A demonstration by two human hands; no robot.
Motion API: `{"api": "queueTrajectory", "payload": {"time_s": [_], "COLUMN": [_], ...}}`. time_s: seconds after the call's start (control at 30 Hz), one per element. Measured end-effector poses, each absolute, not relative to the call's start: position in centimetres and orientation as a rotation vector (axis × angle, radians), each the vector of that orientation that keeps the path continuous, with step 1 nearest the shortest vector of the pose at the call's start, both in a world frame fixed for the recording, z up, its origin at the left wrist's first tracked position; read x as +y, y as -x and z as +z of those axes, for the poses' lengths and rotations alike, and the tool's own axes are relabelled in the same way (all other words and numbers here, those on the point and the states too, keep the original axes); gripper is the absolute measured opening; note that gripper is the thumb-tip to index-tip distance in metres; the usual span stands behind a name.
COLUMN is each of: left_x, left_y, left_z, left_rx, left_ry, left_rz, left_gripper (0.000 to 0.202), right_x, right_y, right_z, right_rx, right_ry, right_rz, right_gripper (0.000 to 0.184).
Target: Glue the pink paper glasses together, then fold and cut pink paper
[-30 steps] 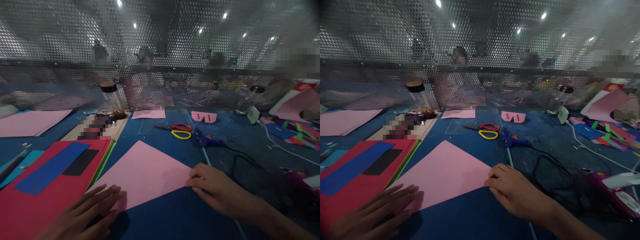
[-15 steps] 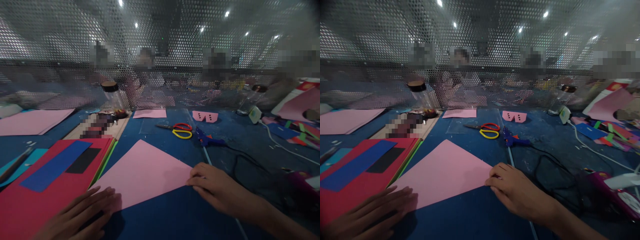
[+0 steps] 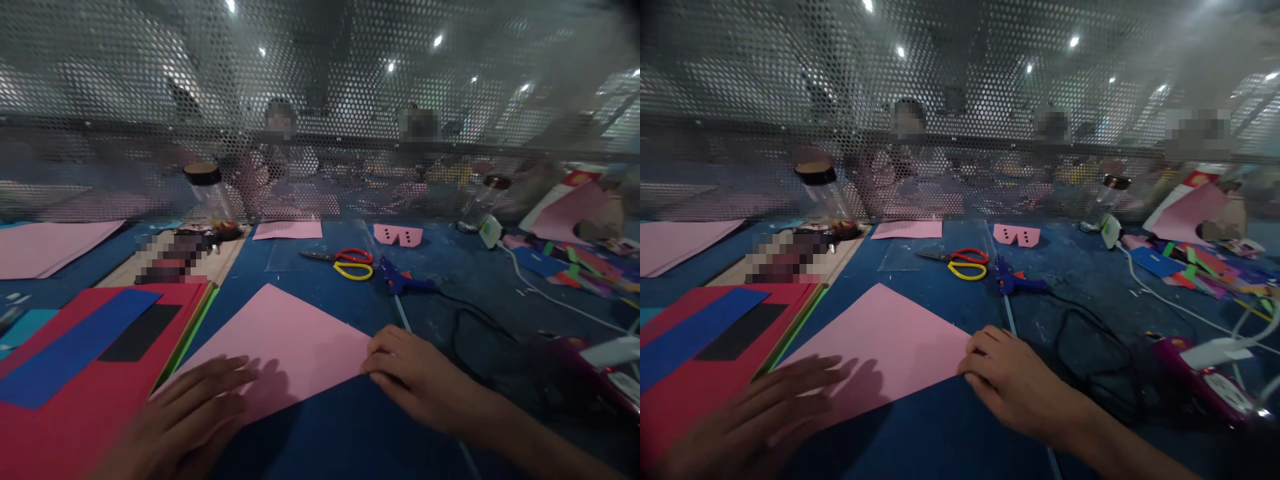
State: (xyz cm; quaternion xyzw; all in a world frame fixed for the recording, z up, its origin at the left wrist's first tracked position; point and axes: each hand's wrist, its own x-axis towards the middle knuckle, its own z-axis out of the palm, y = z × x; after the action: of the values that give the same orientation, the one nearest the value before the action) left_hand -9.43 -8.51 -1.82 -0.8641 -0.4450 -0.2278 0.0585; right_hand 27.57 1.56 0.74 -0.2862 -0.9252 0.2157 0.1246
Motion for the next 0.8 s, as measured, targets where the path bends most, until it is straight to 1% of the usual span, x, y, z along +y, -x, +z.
{"api": "queueTrajectory", "payload": {"time_s": [0.13,0.2,0.23,0.3,0.37,0.5,0.63,0.7,0.8], "left_x": [-4.8,-3.6,-3.2,-2.8,-2.7,-2.7,-2.3,-2.0,-1.7], "left_y": [3.4,1.0,0.2,-0.7,-1.1,-1.3,-1.9,-2.2,-2.7], "left_z": [-0.4,-0.4,-0.6,-1.2,-1.8,-2.0,-2.1,-2.3,-2.8], "left_rx": [-1.364,-1.403,-1.467,-1.597,-1.668,-1.669,-1.695,-1.711,-1.696], "left_ry": [2.947,3.035,3.036,3.023,2.991,2.96,2.89,2.838,2.783], "left_rz": [-0.677,-0.775,-0.868,-0.965,-1.009,-1.019,-0.937,-0.9,-0.841], "left_gripper": [0.024,0.019,0.015,0.015,0.016,0.017,0.012,0.017,0.042], "right_x": [1.4,1.4,1.4,1.3,1.2,1.0,1.1,1.1,1.1], "right_y": [-26.7,-26.1,-25.8,-25.1,-24.5,-23.7,-23.3,-23.3,-23.2], "right_z": [0.6,0.5,0.4,0.1,-0.2,-0.5,-0.5,-0.5,-0.5], "right_rx": [-2.642,-2.616,-2.605,-2.571,-2.547,-2.522,-2.524,-2.529,-2.53], "right_ry": [0.962,1.021,1.044,1.087,1.11,1.147,1.184,1.188,1.189], "right_rz": [0.619,0.618,0.617,0.606,0.591,0.564,0.503,0.484,0.476], "right_gripper": [0.016,0.013,0.011,0.007,0.008,0.008,0.007,0.008,0.01]}}
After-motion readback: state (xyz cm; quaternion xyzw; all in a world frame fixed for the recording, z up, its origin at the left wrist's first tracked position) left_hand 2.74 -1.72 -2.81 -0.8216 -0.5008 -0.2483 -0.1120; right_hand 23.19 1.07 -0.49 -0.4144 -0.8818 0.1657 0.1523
